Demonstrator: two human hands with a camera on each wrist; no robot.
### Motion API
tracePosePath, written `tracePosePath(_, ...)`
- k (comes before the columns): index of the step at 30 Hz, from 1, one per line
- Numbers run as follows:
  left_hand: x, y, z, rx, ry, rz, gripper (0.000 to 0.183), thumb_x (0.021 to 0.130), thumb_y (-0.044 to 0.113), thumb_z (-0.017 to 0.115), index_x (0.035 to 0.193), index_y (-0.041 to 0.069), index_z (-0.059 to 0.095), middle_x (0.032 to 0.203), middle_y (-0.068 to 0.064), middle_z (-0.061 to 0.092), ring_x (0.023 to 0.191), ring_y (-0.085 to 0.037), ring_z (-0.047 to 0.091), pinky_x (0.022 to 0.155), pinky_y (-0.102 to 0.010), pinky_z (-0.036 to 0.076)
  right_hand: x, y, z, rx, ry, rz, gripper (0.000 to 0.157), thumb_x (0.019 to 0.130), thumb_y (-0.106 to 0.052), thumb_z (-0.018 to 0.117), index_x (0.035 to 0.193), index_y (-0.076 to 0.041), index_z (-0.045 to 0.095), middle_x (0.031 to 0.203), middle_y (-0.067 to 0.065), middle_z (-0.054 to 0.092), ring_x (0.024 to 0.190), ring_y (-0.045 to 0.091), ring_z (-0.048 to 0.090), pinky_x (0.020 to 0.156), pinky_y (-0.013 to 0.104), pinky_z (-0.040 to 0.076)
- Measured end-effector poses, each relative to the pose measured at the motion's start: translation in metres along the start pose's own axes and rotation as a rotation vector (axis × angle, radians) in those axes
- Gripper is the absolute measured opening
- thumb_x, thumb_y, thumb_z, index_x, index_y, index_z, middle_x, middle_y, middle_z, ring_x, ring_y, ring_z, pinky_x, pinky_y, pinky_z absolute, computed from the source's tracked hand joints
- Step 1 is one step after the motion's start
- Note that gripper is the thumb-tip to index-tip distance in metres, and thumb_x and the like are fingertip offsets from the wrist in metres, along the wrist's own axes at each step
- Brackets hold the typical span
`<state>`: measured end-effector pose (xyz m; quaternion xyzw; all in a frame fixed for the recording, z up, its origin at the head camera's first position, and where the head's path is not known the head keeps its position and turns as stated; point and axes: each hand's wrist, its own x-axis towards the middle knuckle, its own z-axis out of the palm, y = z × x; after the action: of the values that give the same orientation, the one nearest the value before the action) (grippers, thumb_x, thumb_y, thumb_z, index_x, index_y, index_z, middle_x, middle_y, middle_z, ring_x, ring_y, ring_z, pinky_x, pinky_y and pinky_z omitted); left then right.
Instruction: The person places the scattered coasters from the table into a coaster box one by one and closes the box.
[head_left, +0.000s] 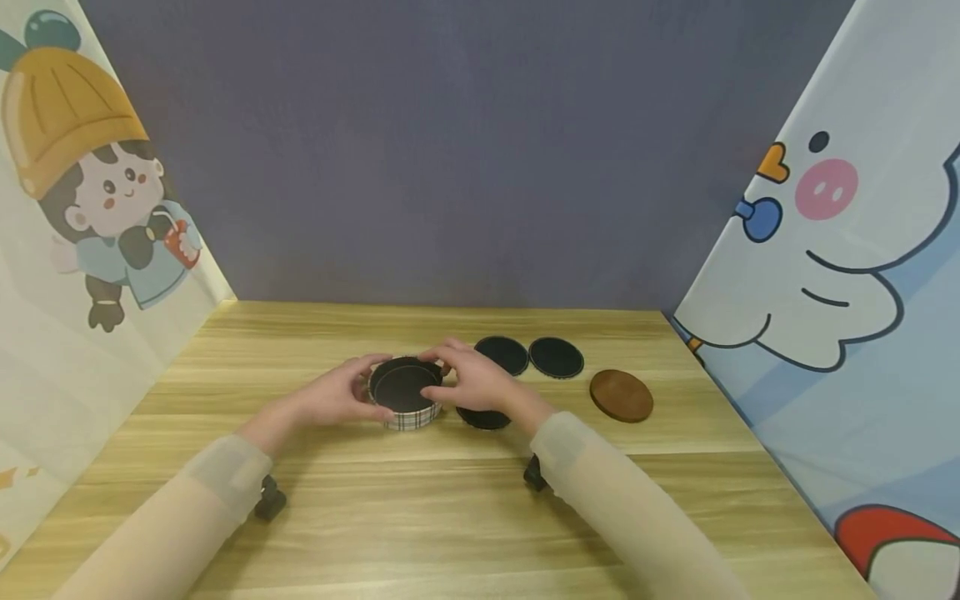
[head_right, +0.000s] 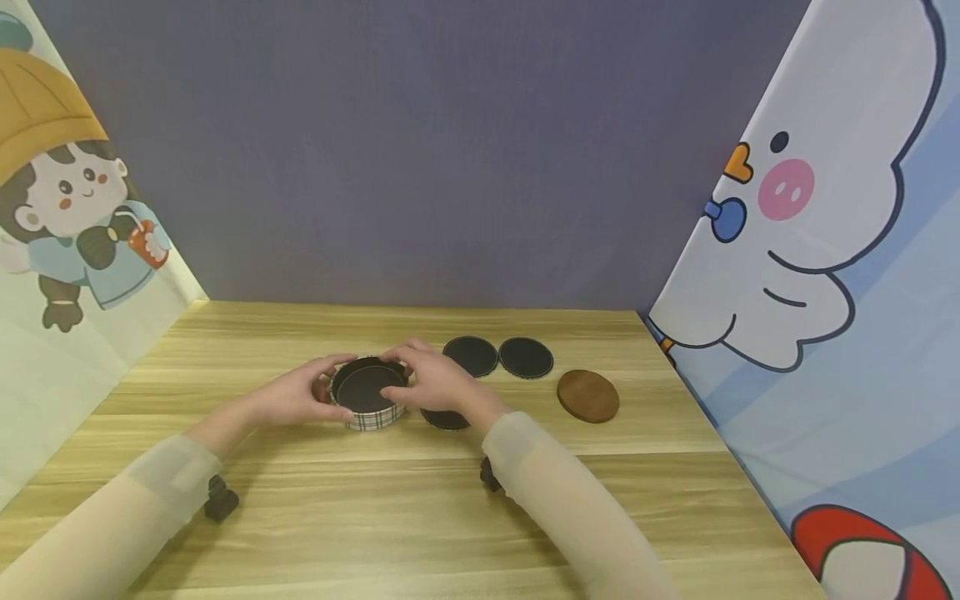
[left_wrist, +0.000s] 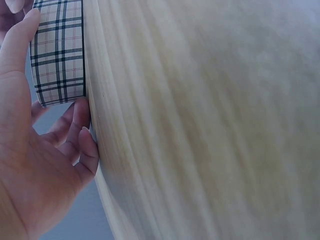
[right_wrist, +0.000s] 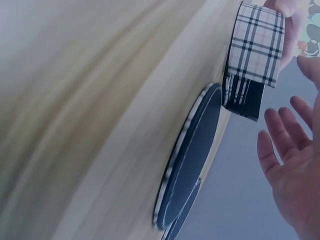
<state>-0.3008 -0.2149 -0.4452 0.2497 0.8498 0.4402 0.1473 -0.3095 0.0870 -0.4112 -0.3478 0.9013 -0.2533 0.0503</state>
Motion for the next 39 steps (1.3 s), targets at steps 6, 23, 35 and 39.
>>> tracePosePath(6,0.000,0.000,-0.001,0.024,0.018,0.000,0.109,0.087,0.027,0.096,0.171,0.005,0.030,0.145,-0.030,0.061,0.116,-0.034,0.075,0.104,-0.050,0.064,-0.017,0.010,-0.005,-0.024,0.018,-0.055,0.055,0.105,-0.038,0.076,0.153,-0.015,0.061,0.148,0.003,0.063,0.115,0.020,0.068,0.098,0.040,0.062)
tracePosePath(23,0.000,0.001,0.000,0.018,0.022,-0.016,0.112,0.085,0.028,0.097,0.171,0.006,0.029,0.147,-0.031,0.060,0.119,-0.037,0.074,0.107,-0.053,0.063,-0.073,0.044,-0.022,-0.041,-0.075,0.012,0.049,0.106,-0.038,0.074,0.148,-0.015,0.067,0.133,0.003,0.065,0.112,0.018,0.064,0.094,0.037,0.059)
tracePosePath(35,0.000,0.003,0.000,0.017,0.023,-0.014,0.111,0.085,0.026,0.097,0.171,0.005,0.030,0.146,-0.031,0.060,0.117,-0.034,0.075,0.105,-0.050,0.064,-0.109,0.072,-0.036,-0.044,-0.076,0.115,0.051,0.105,-0.041,0.075,0.149,-0.015,0.066,0.143,0.002,0.064,0.128,0.026,0.067,0.111,0.049,0.058)
tracePosePath(39,0.000,0.002,0.001,0.017,0.024,-0.015,0.111,0.085,0.026,0.097,0.171,0.005,0.029,0.145,-0.032,0.060,0.118,-0.035,0.074,0.106,-0.050,0.064,-0.109,0.077,-0.037,-0.044,-0.085,0.129,0.056,0.104,-0.042,0.076,0.152,-0.017,0.064,0.142,0.002,0.061,0.128,0.025,0.066,0.110,0.048,0.058)
